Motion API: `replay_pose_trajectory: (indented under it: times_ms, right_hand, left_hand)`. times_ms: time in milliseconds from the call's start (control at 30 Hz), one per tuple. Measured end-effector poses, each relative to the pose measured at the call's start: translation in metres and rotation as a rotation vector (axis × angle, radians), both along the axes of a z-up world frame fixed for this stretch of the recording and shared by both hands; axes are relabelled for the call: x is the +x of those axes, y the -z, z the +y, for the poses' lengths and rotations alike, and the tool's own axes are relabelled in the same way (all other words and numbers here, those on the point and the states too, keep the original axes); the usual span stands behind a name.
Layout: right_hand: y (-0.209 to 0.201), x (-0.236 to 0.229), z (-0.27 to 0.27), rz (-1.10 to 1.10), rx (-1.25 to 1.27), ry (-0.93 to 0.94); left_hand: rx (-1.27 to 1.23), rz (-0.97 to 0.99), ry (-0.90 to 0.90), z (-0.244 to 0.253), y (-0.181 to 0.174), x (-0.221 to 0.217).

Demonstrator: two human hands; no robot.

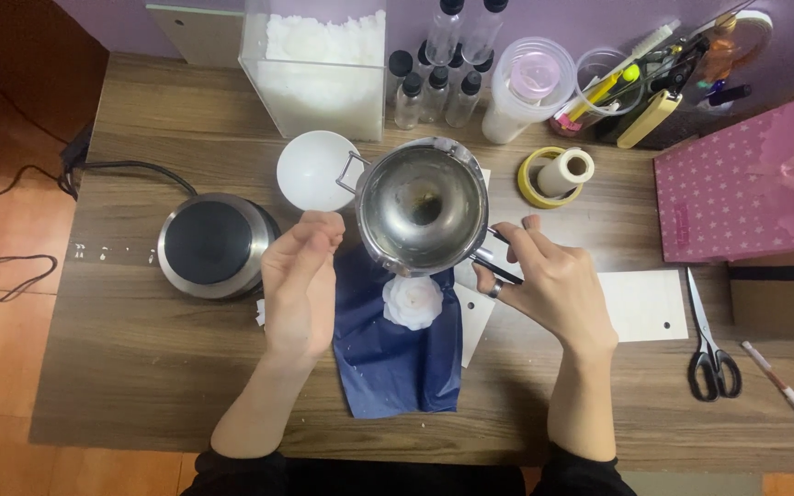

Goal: Applying finishing details to a wax rose using a brush and melted wax

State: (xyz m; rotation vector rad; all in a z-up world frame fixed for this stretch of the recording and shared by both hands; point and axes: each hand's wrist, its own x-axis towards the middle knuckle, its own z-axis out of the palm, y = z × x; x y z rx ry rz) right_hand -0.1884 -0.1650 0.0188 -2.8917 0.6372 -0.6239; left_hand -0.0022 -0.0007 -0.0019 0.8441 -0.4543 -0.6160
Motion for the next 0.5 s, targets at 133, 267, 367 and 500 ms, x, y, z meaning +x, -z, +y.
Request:
replay_pose_trajectory:
  times_ms: [133,267,367,500]
  right_hand:
    - [0.003,0.001,0.003,0.017,0.023,-0.029]
    - [0.001,0.005,0.010,0.041,0.087,-0.121]
    - [-0.006,0.007,0.017,0.051,0.098,-0.164]
    - [0.000,0.003,0.015,0.050,0.085,-0.171]
  left_hand:
    - [0.107,-0.290,-0.118,-0.004,-0.014,0.000]
    - [0.328,-1.189,-0.530,-0.005,-0.020,0.006]
    - [0.398,-1.390,-0.590,-0.006,-0.020,0.009]
    - [0.436,-1.478,-0.532,-0.005,-0.024,0.011]
